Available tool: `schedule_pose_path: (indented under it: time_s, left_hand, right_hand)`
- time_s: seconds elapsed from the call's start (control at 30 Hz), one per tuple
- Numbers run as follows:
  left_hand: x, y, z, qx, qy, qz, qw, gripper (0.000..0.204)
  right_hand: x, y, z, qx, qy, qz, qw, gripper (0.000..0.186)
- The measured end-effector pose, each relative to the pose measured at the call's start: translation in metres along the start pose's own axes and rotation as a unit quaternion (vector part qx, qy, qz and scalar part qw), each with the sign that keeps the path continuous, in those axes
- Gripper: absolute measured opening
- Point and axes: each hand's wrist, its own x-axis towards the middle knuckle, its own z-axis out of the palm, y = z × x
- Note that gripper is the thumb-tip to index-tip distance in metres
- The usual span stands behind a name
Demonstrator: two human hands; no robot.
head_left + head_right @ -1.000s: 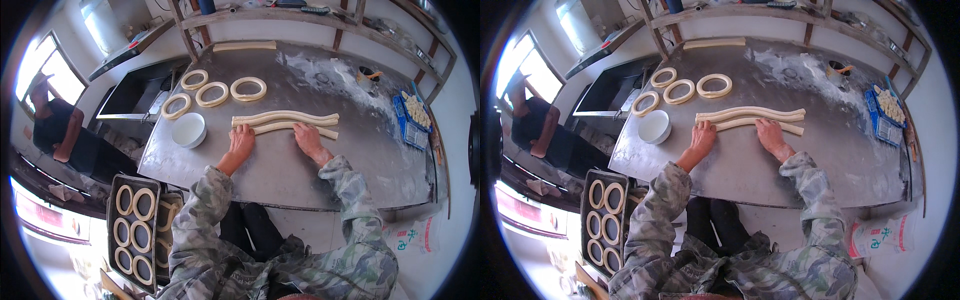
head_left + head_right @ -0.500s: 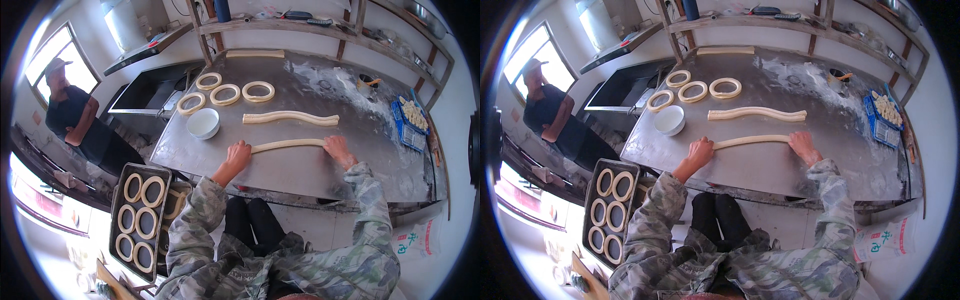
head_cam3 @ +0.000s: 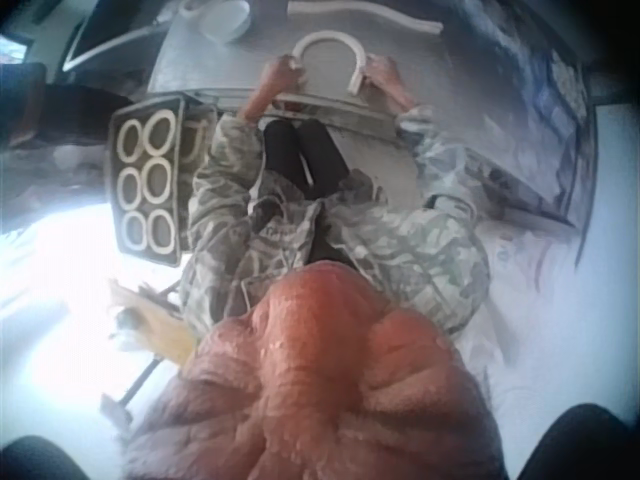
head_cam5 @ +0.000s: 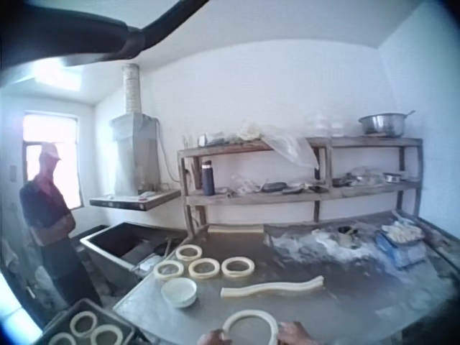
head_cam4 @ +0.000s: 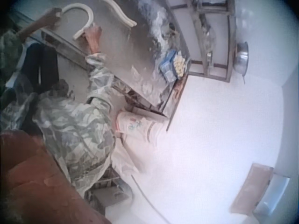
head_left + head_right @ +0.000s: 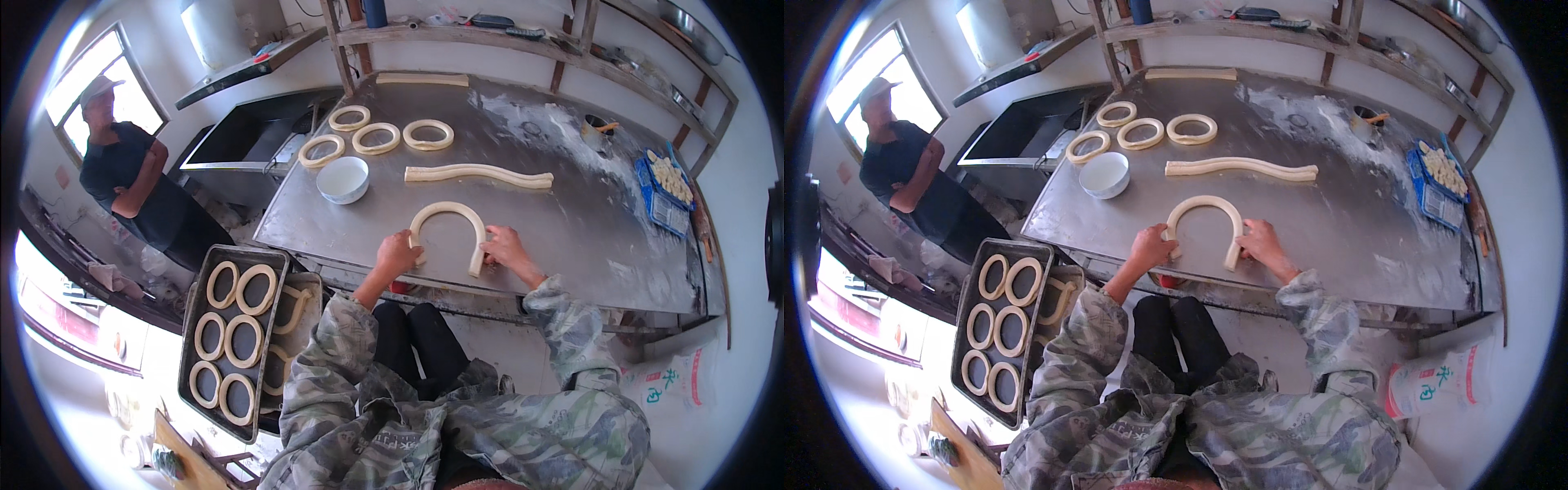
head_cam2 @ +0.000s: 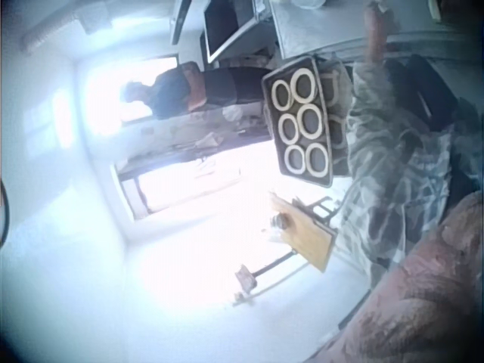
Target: The person shapes long strips of dough into rings by hand on a metal table, dipping their fingers into a bowl of liquid and placing the finished rings onto a tray.
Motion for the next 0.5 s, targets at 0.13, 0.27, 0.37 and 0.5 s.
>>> schedule_pose_path:
  time_s: [0.13,0.27,0.37,0.5]
  left_hand:
    - [-0.022,0.031,0.003,0.072,-0.008,0.139,0.988,0.04]
    - [-0.019,0.01,-0.012,0.187,0.071,0.408,0.891,0.03]
    - [-0.011,0.019,-0.011,0.176,0.001,0.423,0.889,0.024]
    - [-0.017,0.027,0.003,0.139,0.006,0.384,0.913,0.023]
  right_hand:
    - [-0.013,0.003,0.008,-0.344,0.101,-0.188,0.915,0.032]
    - [-0.033,-0.005,-0.003,-0.413,0.025,-0.319,0.853,0.03]
    - [-0.026,0.005,0.002,-0.466,-0.013,-0.401,0.788,0.025]
    - [-0.009,-0.003,0.005,-0.455,-0.076,-0.405,0.789,0.021]
